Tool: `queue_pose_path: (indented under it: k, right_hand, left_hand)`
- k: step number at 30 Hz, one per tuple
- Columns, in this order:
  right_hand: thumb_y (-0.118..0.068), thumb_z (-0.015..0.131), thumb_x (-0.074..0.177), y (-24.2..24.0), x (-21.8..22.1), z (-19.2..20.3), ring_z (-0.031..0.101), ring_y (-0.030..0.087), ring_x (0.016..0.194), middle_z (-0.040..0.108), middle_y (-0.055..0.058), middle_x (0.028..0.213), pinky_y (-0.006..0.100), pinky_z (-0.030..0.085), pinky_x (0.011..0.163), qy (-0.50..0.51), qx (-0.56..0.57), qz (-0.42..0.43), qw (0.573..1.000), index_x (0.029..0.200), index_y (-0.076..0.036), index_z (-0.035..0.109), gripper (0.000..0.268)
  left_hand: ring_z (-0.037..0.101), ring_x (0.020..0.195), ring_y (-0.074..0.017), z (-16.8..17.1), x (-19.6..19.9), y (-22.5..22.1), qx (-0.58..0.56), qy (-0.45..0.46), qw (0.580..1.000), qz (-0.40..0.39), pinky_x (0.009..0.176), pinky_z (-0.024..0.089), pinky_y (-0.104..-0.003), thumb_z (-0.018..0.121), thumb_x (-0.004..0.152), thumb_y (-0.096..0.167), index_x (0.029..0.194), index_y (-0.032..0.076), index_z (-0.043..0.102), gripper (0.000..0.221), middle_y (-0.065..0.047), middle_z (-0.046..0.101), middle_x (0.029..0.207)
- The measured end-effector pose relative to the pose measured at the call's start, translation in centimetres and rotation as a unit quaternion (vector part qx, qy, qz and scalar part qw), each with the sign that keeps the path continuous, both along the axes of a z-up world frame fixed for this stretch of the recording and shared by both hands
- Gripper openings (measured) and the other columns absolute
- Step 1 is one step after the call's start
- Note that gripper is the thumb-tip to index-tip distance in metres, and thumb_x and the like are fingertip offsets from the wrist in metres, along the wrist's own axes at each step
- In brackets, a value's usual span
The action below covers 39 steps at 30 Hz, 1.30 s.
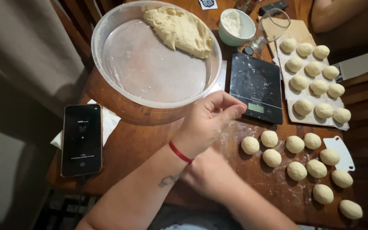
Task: Portioning and shaping bread dough into uniform balls using a digital scale for precision.
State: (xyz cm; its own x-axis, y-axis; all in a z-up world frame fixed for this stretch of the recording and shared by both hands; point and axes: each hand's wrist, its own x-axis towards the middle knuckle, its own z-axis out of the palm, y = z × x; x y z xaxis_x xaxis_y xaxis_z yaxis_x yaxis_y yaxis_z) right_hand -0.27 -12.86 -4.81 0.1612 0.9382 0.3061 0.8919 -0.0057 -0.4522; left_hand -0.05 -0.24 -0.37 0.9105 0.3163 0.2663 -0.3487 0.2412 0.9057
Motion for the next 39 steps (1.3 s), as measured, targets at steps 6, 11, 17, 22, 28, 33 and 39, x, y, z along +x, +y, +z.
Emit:
queue_pose_path:
  k: [6, 11, 17, 22, 28, 33, 39]
  right_hand:
    - [-0.025, 0.060, 0.109, -3.9, 3.0, 4.2, 0.065, 0.033, 0.140, 0.072, 0.018, 0.145, 0.055, 0.035, 0.131, -0.014, -0.036, -0.053, 0.998, 0.141, -0.001, 0.069, 0.041]
    - [-0.016, 0.059, 0.104, -4.0, -1.6, 3.6, 0.068, 0.040, 0.130, 0.073, 0.018, 0.137, 0.060, 0.046, 0.120, 0.087, -0.007, 0.054, 0.995, 0.135, -0.003, 0.071, 0.036]
    - [-0.030, 0.061, 0.107, 1.6, -0.2, 1.5, 0.070, 0.043, 0.095, 0.078, 0.016, 0.105, 0.055, 0.054, 0.088, -0.009, 0.012, 0.078, 0.997, 0.110, -0.006, 0.078, 0.029]
    - [-0.034, 0.091, 0.076, -0.9, 4.7, 0.3, 0.074, 0.046, 0.087, 0.077, 0.019, 0.085, 0.061, 0.059, 0.085, -0.115, 0.045, -0.041, 0.992, 0.101, -0.003, 0.084, 0.040]
    - [-0.029, 0.070, 0.104, -2.5, -0.2, 1.8, 0.066, 0.047, 0.124, 0.069, 0.025, 0.136, 0.057, 0.053, 0.108, 0.001, 0.007, -0.014, 1.000, 0.128, -0.002, 0.071, 0.036]
    - [-0.030, 0.067, 0.108, -0.6, -1.0, 1.5, 0.071, 0.039, 0.104, 0.076, 0.016, 0.112, 0.051, 0.054, 0.098, -0.023, 0.045, 0.020, 0.999, 0.115, -0.001, 0.075, 0.031]
    - [-0.034, 0.081, 0.098, -2.3, 3.7, 1.9, 0.070, 0.047, 0.119, 0.074, 0.026, 0.125, 0.057, 0.052, 0.117, -0.096, 0.042, -0.079, 0.991, 0.125, 0.006, 0.069, 0.049]
  left_hand:
    - [0.053, 0.068, -0.0044, 1.7, -1.1, 0.7, -0.017, 0.040, 0.999, -0.016, 0.068, 0.049, -0.019, 0.079, 0.098, 0.026, 0.100, 0.011, 0.071, 0.017, 0.003, 0.067, 0.085]
    - [0.055, 0.075, -0.0051, 1.3, -1.0, 0.3, -0.020, 0.020, 1.000, 0.001, 0.074, 0.049, -0.021, 0.084, 0.094, 0.025, 0.096, 0.014, 0.071, 0.017, 0.004, 0.068, 0.086]
    - [0.075, 0.092, -0.0093, 1.3, -0.9, 0.4, -0.047, 0.049, 0.997, -0.037, 0.088, 0.063, -0.023, 0.083, 0.094, 0.021, 0.104, 0.008, 0.083, 0.017, -0.004, 0.083, 0.098]
    - [0.077, 0.088, -0.0059, 1.5, -0.6, 0.3, 0.036, 0.080, 0.996, 0.018, 0.097, 0.060, -0.028, 0.070, 0.106, 0.041, 0.100, 0.026, 0.083, 0.020, 0.011, 0.080, 0.080]
    - [0.042, 0.062, -0.0068, 1.3, -1.0, 0.6, 0.003, 0.001, 0.999, -0.033, 0.059, 0.038, -0.025, 0.050, 0.111, 0.047, 0.083, 0.018, 0.053, 0.040, 0.005, 0.049, 0.074]
    - [0.027, 0.055, -0.0034, 1.6, -1.1, 0.6, 0.004, 0.007, 0.998, -0.060, 0.049, 0.022, -0.024, 0.058, 0.109, 0.039, 0.072, 0.022, 0.040, 0.044, 0.012, 0.029, 0.063]
    - [0.038, 0.067, -0.0068, 0.8, -0.6, 0.6, 0.043, 0.013, 0.999, -0.009, 0.060, 0.038, -0.027, 0.049, 0.115, 0.029, 0.092, 0.015, 0.047, 0.027, 0.006, 0.041, 0.076]
